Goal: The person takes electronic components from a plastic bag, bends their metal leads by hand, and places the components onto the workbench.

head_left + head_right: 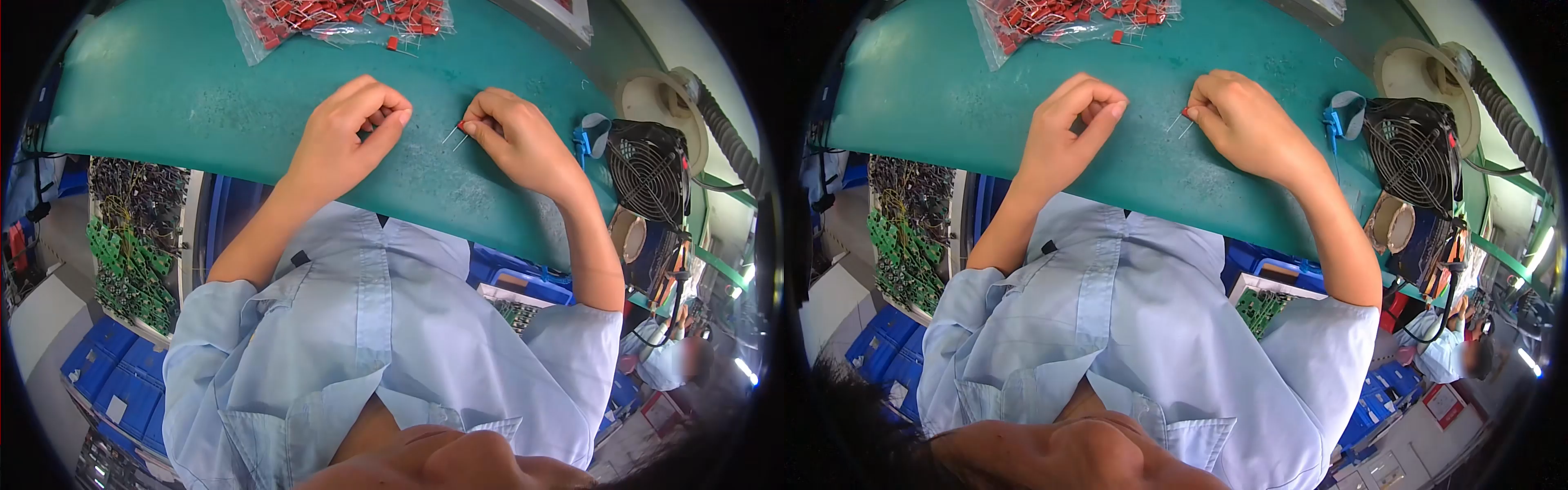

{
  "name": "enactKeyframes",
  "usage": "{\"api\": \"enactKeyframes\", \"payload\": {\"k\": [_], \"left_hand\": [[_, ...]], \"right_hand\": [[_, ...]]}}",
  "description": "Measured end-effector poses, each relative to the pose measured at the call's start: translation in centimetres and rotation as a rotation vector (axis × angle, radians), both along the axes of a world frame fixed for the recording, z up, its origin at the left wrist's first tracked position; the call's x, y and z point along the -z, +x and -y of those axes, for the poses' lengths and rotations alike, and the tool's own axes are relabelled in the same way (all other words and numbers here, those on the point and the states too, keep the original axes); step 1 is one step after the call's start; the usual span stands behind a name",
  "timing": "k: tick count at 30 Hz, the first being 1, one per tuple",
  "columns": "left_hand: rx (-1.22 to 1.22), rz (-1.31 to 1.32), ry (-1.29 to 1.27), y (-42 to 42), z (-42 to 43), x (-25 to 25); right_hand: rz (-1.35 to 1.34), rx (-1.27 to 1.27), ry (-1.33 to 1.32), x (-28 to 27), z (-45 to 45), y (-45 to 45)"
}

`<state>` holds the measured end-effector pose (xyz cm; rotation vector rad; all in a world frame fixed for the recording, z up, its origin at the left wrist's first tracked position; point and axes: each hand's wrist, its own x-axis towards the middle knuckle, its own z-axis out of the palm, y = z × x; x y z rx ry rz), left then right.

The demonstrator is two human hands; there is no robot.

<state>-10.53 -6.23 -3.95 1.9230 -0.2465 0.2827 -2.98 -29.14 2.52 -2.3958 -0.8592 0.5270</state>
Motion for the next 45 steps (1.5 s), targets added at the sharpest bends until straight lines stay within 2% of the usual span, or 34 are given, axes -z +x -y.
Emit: {"api": "enactKeyframes", "payload": {"k": [9,15,21,24,27,30,31,33,34,37,39,40,43,45], "left_hand": [[0.02,0.0,-0.004,0.3,0.1,0.3],[0.015,0.016,0.013,0.1,0.0,0.5],[0.025,0.041,0.035,-0.1,0.0,0.6],[0.022,0.041,0.039,-0.2,-0.2,0.6],[0.027,0.064,0.021,-0.2,-0.2,0.8],[0.073,0.04,0.035,0.1,-0.7,0.2],[0.1,0.018,0.048,0.1,-1.0,-0.2],[0.043,0.179,0.257,1.3,-1.9,-0.7],[0.018,0.262,0.359,2.3,-2.3,-0.8],[-0.03,0.293,0.535,5.9,-3.4,-1.2],[-0.004,0.307,0.571,6.7,-3.4,-2.1],[0.0,0.298,0.594,7.1,-3.4,-1.6],[-0.032,0.336,0.64,7.8,-3.4,0.5],[-0.012,0.303,0.645,7.3,-3.1,0.6]], "right_hand": [[0.192,-0.039,-0.012,0.9,-1.0,-0.7],[0.544,-0.116,-0.072,2.0,-1.3,-2.6],[0.722,-0.157,-0.131,2.9,-1.5,-3.5],[0.688,-0.154,-0.122,2.8,-1.5,-3.4],[0.509,-0.127,-0.003,1.7,-1.3,-2.3],[0.265,0.071,0.113,0.6,-0.1,1.3],[0.326,0.105,0.15,0.4,0.5,3.6],[0.402,0.281,0.267,0.5,1.9,8.7],[0.491,0.356,0.224,0.6,2.7,11.6],[0.64,0.442,0.287,1.6,4.6,17.9],[0.708,0.474,0.385,1.9,4.0,18.2],[0.656,0.45,0.441,2.1,3.3,17.5],[0.493,0.344,0.328,2.2,1.8,13.0],[0.496,0.203,0.413,2.0,-0.6,8.3]]}}
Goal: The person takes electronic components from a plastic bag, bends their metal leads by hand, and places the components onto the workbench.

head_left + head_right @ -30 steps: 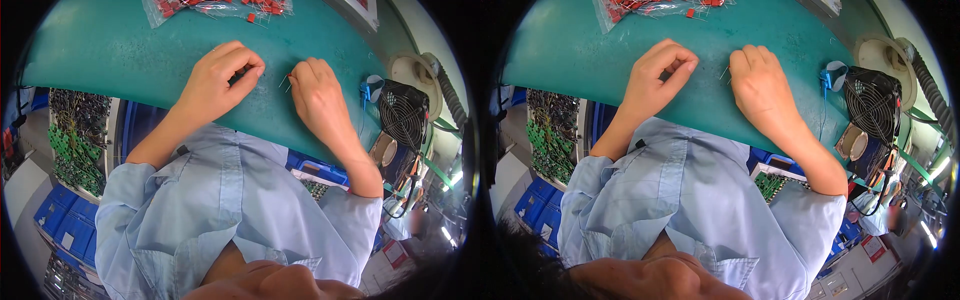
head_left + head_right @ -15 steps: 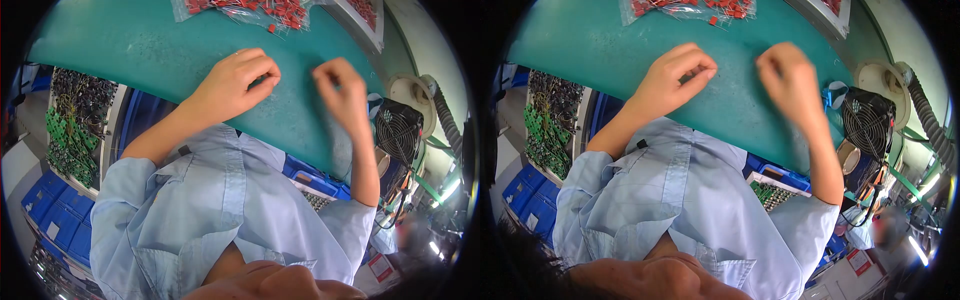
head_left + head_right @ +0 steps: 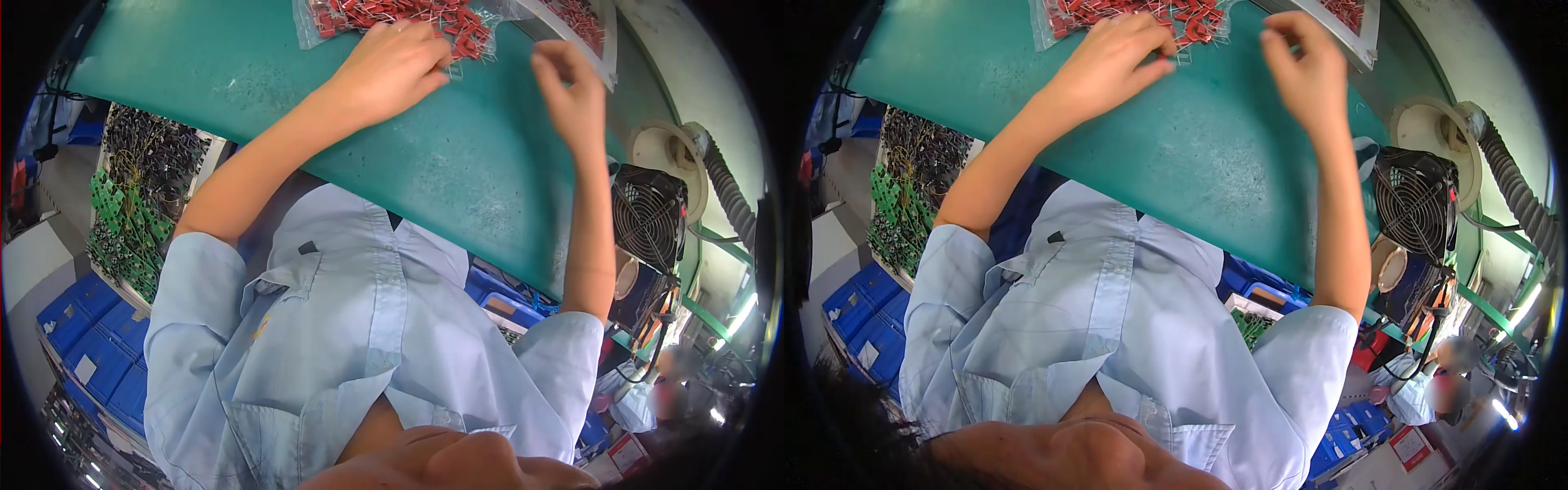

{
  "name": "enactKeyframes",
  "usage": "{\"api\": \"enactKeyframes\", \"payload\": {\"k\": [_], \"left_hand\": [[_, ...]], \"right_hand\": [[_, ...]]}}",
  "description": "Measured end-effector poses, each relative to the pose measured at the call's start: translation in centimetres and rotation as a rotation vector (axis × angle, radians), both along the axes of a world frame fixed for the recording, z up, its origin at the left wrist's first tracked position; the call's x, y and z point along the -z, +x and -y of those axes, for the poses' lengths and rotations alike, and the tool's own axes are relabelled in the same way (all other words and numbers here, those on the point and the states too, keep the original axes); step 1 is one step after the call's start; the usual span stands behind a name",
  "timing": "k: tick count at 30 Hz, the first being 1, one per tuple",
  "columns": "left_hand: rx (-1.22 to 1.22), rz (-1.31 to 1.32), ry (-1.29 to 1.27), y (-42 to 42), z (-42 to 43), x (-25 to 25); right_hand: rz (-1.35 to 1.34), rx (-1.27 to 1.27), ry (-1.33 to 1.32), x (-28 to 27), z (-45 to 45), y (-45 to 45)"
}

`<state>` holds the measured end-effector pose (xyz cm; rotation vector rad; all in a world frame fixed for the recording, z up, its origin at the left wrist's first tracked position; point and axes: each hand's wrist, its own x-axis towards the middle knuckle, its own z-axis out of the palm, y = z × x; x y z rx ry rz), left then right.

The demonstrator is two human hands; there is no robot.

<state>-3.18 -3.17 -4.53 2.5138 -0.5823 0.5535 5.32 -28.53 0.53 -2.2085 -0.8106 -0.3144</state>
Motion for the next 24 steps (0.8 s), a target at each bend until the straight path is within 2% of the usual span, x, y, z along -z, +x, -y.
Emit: {"api": "enactKeyframes", "payload": {"k": [2,8,12,14,16,17,19,22,24], "left_hand": [[0.024,-0.134,-0.009,-2.6,1.1,-1.1],[-0.036,-0.13,-0.35,-7.0,2.2,-1.4],[-0.118,-0.089,-0.376,-7.3,1.3,-0.3],[-0.12,-0.045,-0.356,-7.6,1.2,0.2],[-0.139,-0.073,-0.471,-7.7,1.2,0.0],[-0.149,-0.085,-0.529,-7.7,1.2,0.0],[-0.127,-0.049,-0.484,-7.6,0.9,0.3],[-0.117,-0.048,-0.484,-7.5,1.0,0.3],[-0.118,-0.065,-0.507,-7.6,0.9,0.2]], "right_hand": [[-0.066,-0.12,-0.088,-0.2,-0.8,-3.0],[-0.149,-0.219,-0.172,-0.3,-2.3,-7.6],[-0.089,-0.301,-0.165,0.9,-4.1,-8.1],[-0.181,-0.242,-0.238,0.7,-4.5,-8.0],[-0.276,-0.155,-0.311,0.1,-4.9,-7.9],[-0.264,-0.145,-0.313,0.2,-4.9,-7.9],[-0.244,-0.12,-0.318,0.8,-4.8,-8.1],[-0.182,-0.209,-0.207,1.0,-5.1,-8.3],[-0.281,-0.191,-0.161,0.6,-4.7,-8.6]]}}
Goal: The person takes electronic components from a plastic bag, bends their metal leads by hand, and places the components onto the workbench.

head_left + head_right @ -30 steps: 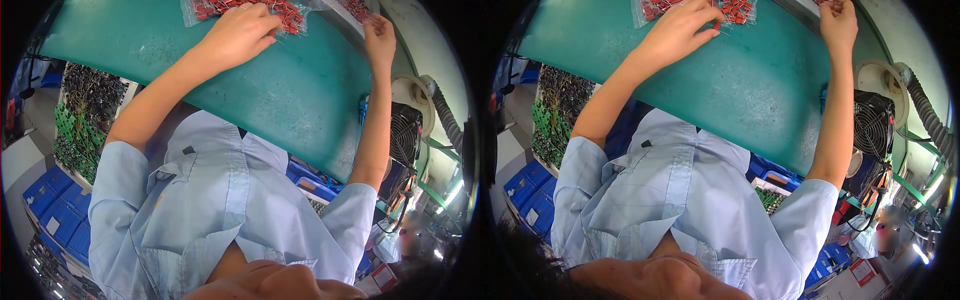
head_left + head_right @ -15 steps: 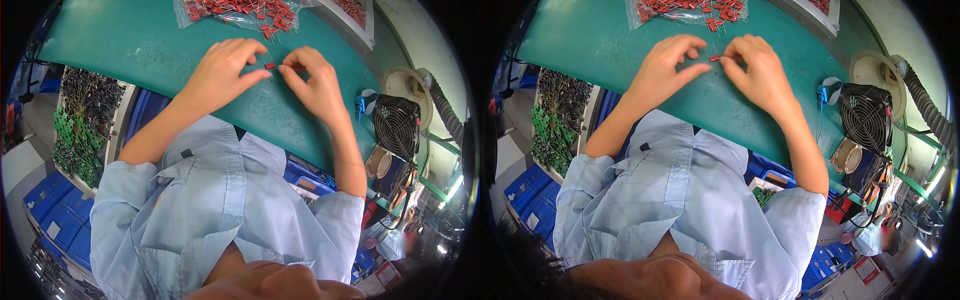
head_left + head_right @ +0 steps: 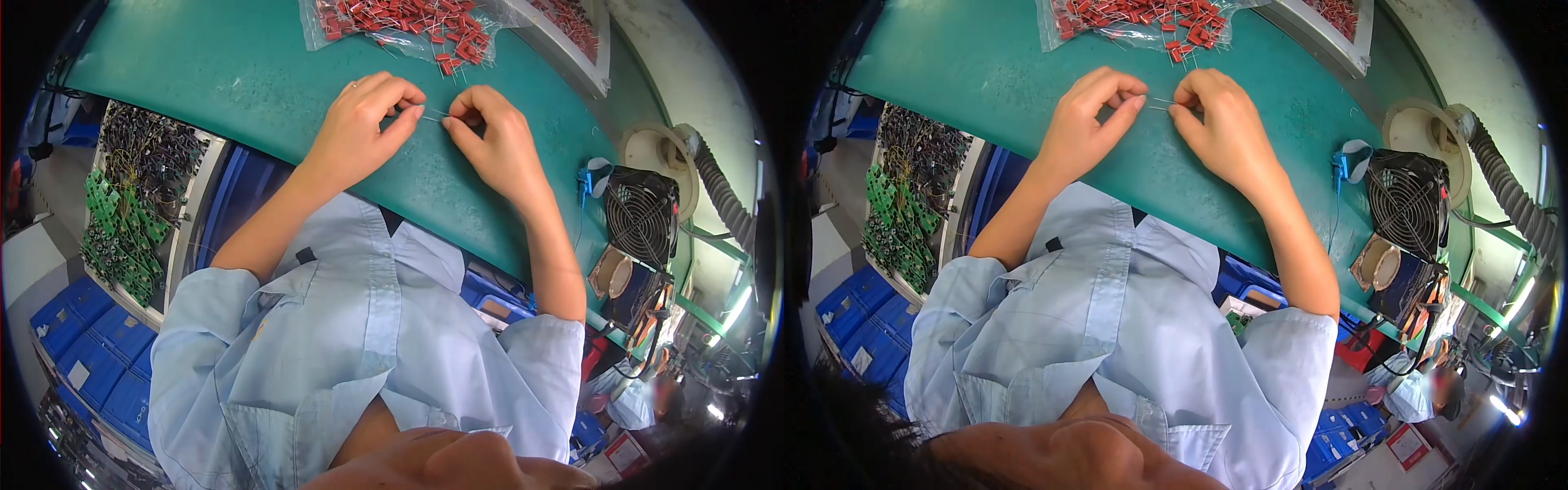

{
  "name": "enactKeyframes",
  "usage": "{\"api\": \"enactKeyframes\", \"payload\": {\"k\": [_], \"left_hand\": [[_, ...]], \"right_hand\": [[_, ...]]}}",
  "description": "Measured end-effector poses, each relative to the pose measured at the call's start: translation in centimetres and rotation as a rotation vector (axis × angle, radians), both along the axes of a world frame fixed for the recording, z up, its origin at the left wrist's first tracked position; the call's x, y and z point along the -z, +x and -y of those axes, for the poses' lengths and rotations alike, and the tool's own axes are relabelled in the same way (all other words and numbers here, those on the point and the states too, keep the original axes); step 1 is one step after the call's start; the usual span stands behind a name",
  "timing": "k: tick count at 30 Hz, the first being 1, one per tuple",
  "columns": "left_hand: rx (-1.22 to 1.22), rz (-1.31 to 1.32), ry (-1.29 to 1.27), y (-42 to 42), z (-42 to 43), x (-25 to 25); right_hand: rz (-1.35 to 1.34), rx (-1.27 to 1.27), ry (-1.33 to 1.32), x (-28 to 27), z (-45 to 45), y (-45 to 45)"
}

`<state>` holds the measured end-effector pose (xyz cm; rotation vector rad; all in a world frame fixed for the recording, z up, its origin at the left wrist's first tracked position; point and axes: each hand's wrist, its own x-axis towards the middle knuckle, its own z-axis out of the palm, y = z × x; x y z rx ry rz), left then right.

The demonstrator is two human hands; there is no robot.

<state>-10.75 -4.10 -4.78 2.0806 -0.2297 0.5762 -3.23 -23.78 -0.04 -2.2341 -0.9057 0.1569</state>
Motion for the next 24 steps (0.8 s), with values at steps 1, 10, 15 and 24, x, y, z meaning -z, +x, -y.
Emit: {"api": "enactKeyframes", "payload": {"k": [1,10,15,24], "left_hand": [[0.002,-0.008,-0.014,0.0,-0.1,0.0],[0.027,-0.039,-0.009,-0.1,-0.2,-0.1],[0.036,-0.044,0.019,-0.1,-0.3,0.0],[0.039,-0.097,0.009,0.0,-0.4,-0.1]], "right_hand": [[-0.052,0.012,0.016,-0.3,0.3,-0.2],[-0.335,0.137,0.054,-1.9,4.9,-0.7],[-0.445,0.08,-0.093,-2.5,5.8,0.7],[-0.38,-0.031,-0.432,-3.9,3.8,1.4]]}}
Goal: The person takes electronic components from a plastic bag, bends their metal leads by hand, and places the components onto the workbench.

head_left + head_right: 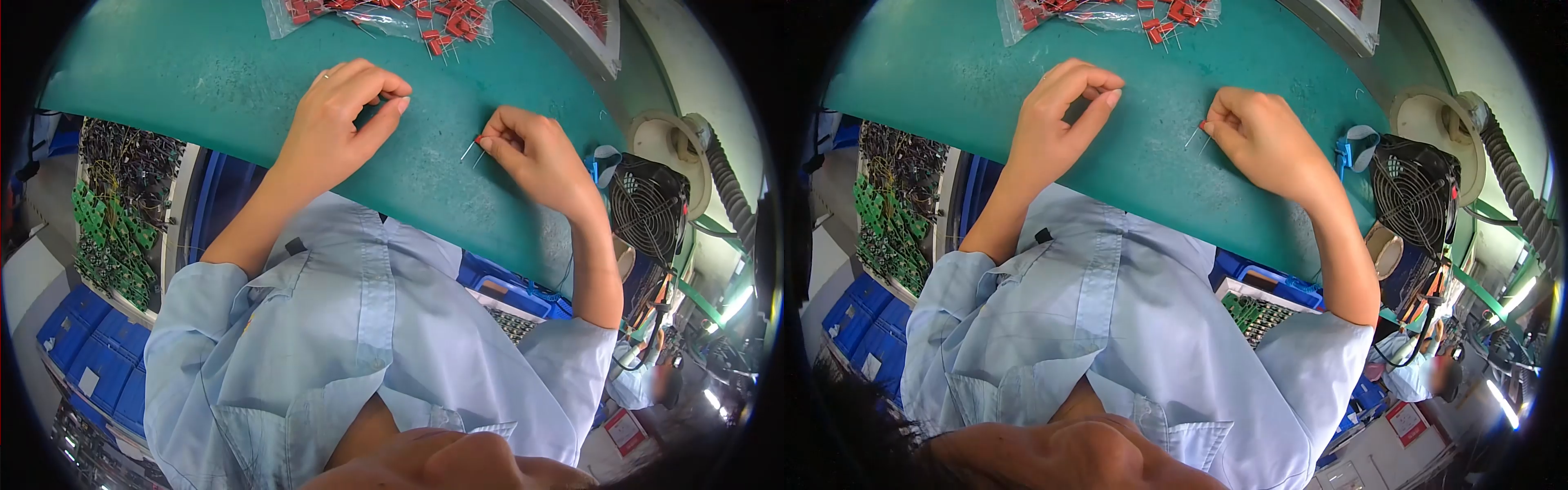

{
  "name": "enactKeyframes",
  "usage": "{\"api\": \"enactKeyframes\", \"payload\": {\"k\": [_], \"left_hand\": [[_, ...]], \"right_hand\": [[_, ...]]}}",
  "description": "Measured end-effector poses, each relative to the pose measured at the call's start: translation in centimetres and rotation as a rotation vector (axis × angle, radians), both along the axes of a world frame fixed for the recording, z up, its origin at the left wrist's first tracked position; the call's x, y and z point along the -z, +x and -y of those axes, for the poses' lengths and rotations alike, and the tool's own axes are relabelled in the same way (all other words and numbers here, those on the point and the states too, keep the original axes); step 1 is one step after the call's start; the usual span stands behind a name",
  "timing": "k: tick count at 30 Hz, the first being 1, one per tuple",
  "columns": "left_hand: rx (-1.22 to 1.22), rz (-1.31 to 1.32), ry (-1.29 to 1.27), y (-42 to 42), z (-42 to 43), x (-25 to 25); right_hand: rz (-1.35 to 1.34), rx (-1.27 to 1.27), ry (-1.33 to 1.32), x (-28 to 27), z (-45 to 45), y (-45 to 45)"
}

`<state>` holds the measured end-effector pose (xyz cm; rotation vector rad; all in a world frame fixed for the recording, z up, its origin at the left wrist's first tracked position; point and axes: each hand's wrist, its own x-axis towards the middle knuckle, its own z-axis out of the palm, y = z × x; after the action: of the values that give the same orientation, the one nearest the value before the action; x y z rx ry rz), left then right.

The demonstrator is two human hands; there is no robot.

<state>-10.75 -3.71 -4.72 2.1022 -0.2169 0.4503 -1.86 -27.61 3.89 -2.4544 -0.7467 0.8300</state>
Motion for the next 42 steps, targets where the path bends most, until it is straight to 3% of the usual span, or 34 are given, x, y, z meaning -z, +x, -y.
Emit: {"api": "enactKeyframes", "payload": {"k": [8,17,20,24,29,32,35,42], "left_hand": [[-0.01,-0.022,0.006,0.1,0.0,0.0],[-0.013,0.016,0.039,0.0,0.2,0.2],[-0.016,-0.004,0.037,-0.1,0.2,0.2],[0.002,0.022,0.044,-0.1,0.0,-0.1],[0.045,0.15,0.268,1.9,-0.2,-0.8],[0.04,0.23,0.4,4.8,-0.3,-1.1],[0.006,0.331,0.549,6.3,0.3,-0.1],[0.169,0.095,0.401,0.3,2.7,-2.1]], "right_hand": [[0.255,0.0,0.18,2.1,0.7,-2.3],[0.715,-0.178,0.075,3.4,0.3,-4.7],[0.729,-0.16,0.029,3.5,0.4,-5.0],[0.384,0.088,0.231,2.1,1.8,-1.6],[0.723,0.501,0.403,2.4,6.7,13.4],[0.907,0.435,0.503,3.2,5.9,14.2],[0.768,0.313,0.469,3.0,2.9,9.9],[0.561,0.128,0.483,2.6,1.1,0.3]]}}
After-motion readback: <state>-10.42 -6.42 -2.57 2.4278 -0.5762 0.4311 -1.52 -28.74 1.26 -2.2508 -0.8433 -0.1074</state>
